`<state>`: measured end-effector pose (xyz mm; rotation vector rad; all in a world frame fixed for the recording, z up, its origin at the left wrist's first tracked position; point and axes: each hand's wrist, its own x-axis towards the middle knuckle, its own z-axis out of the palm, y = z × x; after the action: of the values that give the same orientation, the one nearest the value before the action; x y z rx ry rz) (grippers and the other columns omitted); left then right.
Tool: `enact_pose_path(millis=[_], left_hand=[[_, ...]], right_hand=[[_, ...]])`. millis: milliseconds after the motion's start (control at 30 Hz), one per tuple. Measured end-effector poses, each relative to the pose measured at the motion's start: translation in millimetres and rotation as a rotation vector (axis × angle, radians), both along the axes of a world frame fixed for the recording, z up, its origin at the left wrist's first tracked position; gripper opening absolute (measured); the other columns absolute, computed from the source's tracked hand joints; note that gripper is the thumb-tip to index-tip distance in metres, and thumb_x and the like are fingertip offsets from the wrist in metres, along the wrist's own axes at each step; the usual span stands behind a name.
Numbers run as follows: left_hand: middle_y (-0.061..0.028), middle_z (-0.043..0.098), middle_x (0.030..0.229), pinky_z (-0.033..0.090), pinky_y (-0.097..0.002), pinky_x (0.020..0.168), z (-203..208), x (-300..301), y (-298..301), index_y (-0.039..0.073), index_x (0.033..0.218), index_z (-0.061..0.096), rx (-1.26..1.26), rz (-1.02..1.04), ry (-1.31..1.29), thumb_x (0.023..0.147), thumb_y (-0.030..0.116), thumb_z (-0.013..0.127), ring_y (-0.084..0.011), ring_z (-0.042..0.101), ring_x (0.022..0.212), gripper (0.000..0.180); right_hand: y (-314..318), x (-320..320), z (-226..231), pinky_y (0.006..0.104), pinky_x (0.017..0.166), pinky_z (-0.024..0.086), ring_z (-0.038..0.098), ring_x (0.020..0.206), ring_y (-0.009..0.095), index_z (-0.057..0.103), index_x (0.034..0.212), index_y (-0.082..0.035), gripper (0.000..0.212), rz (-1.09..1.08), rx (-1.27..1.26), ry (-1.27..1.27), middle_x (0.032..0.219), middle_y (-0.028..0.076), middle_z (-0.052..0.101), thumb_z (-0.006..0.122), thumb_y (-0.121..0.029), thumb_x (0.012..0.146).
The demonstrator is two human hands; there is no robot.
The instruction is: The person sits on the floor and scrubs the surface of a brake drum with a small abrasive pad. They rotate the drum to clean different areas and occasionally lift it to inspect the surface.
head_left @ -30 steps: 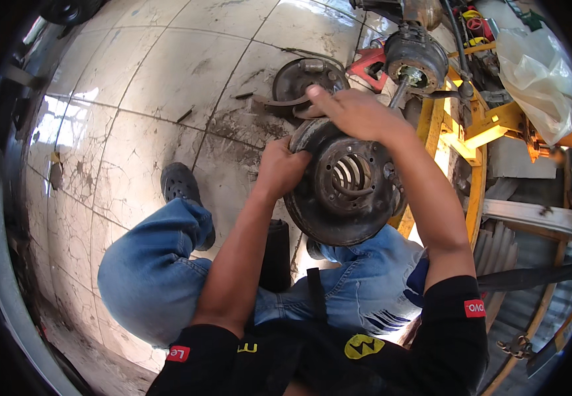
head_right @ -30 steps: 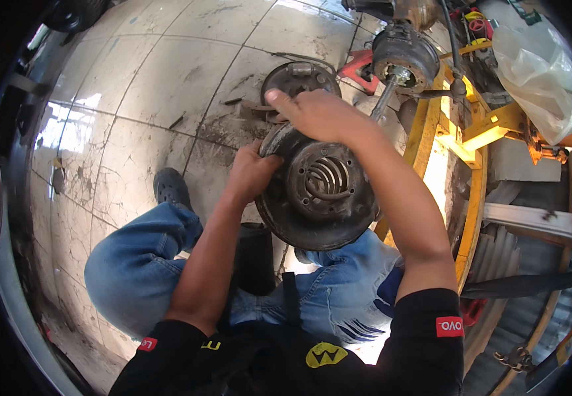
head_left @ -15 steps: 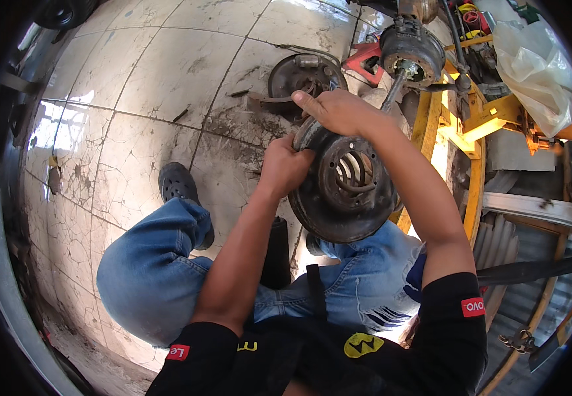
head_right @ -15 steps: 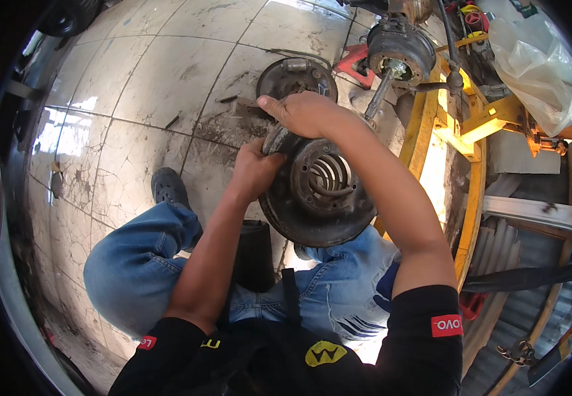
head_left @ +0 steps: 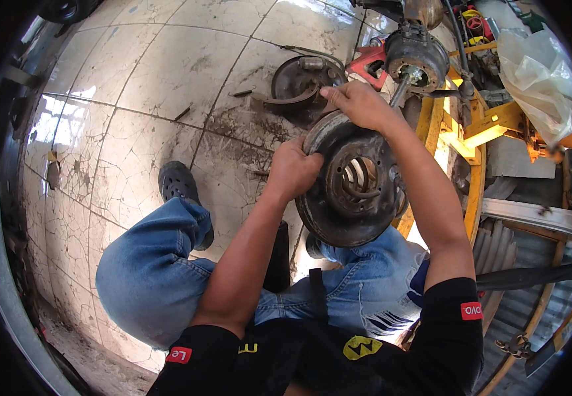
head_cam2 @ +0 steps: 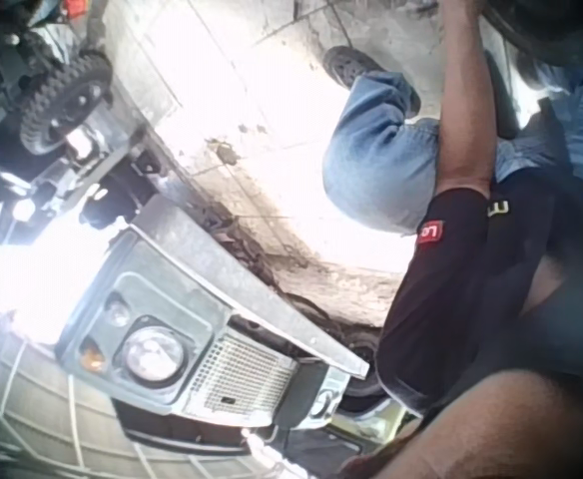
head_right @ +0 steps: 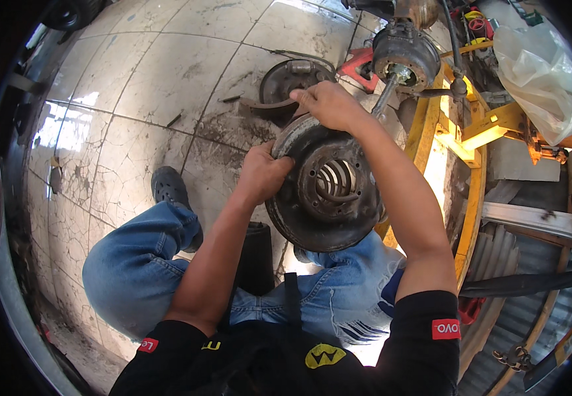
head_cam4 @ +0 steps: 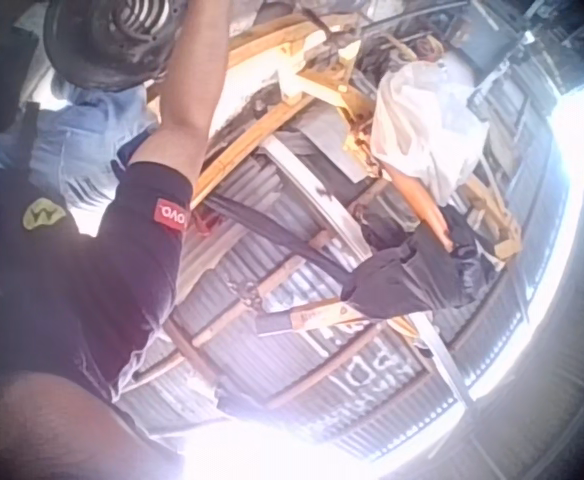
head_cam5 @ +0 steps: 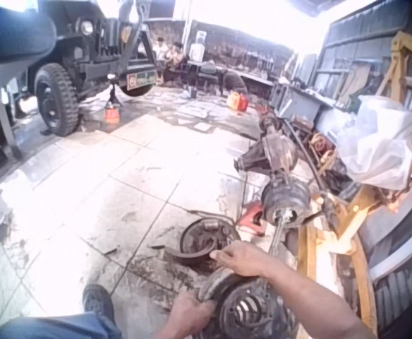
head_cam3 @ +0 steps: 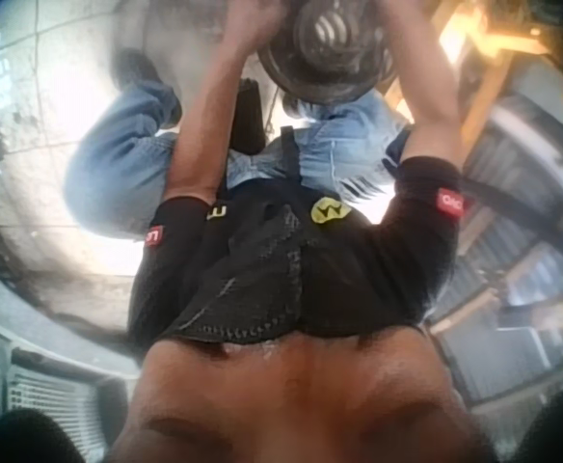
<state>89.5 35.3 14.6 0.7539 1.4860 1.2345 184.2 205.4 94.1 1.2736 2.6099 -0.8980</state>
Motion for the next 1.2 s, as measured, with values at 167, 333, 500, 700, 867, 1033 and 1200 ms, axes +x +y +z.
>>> enact_pose_path(millis=[167,333,500,700,867,1033,1200], left_hand=[[-0.0129,0.069,0.074,0.051,-0.0338,0.069,-1.0,-8.2,-0.6,-0.005,0.096,0.067,-0.047,0.007,-0.041,0.075,0.013,0.059,-0.0215,0.065,0.068,0.029],[-0.014,0.069,0.082,0.05,-0.0339,0.072,-10.9,-21.2,-11.9,-0.005,0.101,0.066,-0.045,0.077,-0.06,0.074,0.013,0.062,-0.0205,0.065,0.074,0.033],[-0.0162,0.069,0.09,0.05,-0.0348,0.076,-31.6,-25.6,-25.3,-0.006,0.107,0.064,-0.043,0.135,-0.101,0.074,0.013,0.064,-0.0221,0.065,0.081,0.038],[-0.0142,0.066,0.096,0.051,-0.0367,0.072,-15.5,-55.8,-27.5,-0.004,0.114,0.061,-0.237,-0.008,-0.092,0.075,0.006,0.064,-0.0228,0.063,0.082,0.041],[-0.0143,0.066,0.103,0.052,-0.038,0.072,-11.7,-65.7,-32.0,-0.002,0.119,0.058,-0.206,0.029,-0.295,0.079,0.007,0.068,-0.0247,0.065,0.086,0.042],[-0.0149,0.066,0.106,0.054,-0.039,0.074,-26.4,-61.1,-32.0,-0.002,0.123,0.055,-0.107,0.068,-0.355,0.085,0.006,0.066,-0.0245,0.066,0.088,0.04],[-0.0166,0.066,0.107,0.053,-0.0384,0.074,-9.8,-48.6,-33.9,-0.003,0.125,0.054,-0.136,0.068,-0.455,0.084,0.003,0.065,-0.0245,0.065,0.088,0.043]], right_hand=[[9.8,13.3,3.1,0.0436,0.075,0.048,0.065,0.08,0.036,0.072,0.092,-0.004,0.058,-0.137,0.246,0.204,0.076,0.022,0.065,0.047,-0.055,0.095],[-22.6,12.9,-2.5,0.043,0.083,0.049,0.066,0.093,0.037,0.063,0.116,-0.007,0.054,0.046,0.179,0.068,0.094,0.021,0.068,0.048,-0.055,0.095],[-31.3,-1.3,-24.5,0.0455,0.1,0.043,0.056,0.116,0.039,0.05,0.134,-0.005,0.06,0.368,0.391,0.041,0.126,0.021,0.06,0.044,-0.053,0.097],[-62.0,-27.3,-52.9,0.0475,0.107,0.034,0.049,0.128,0.027,0.06,0.124,-0.009,0.047,0.265,0.521,0.088,0.134,0.009,0.057,0.04,-0.043,0.099],[-87.3,-31.7,-55.5,0.0435,0.106,0.035,0.052,0.123,0.027,0.065,0.117,-0.008,0.043,0.215,0.593,0.321,0.125,0.01,0.062,0.042,-0.04,0.099],[-76.8,-18.9,0.6,0.0437,0.104,0.038,0.05,0.125,0.03,0.062,0.122,-0.007,0.047,-0.32,0.184,-0.22,0.13,0.014,0.058,0.04,-0.042,0.101],[-72.7,4.4,-51.9,0.0459,0.11,0.032,0.045,0.131,0.032,0.055,0.132,-0.007,0.057,0.013,0.579,0.092,0.137,0.016,0.053,0.033,-0.049,0.101]])
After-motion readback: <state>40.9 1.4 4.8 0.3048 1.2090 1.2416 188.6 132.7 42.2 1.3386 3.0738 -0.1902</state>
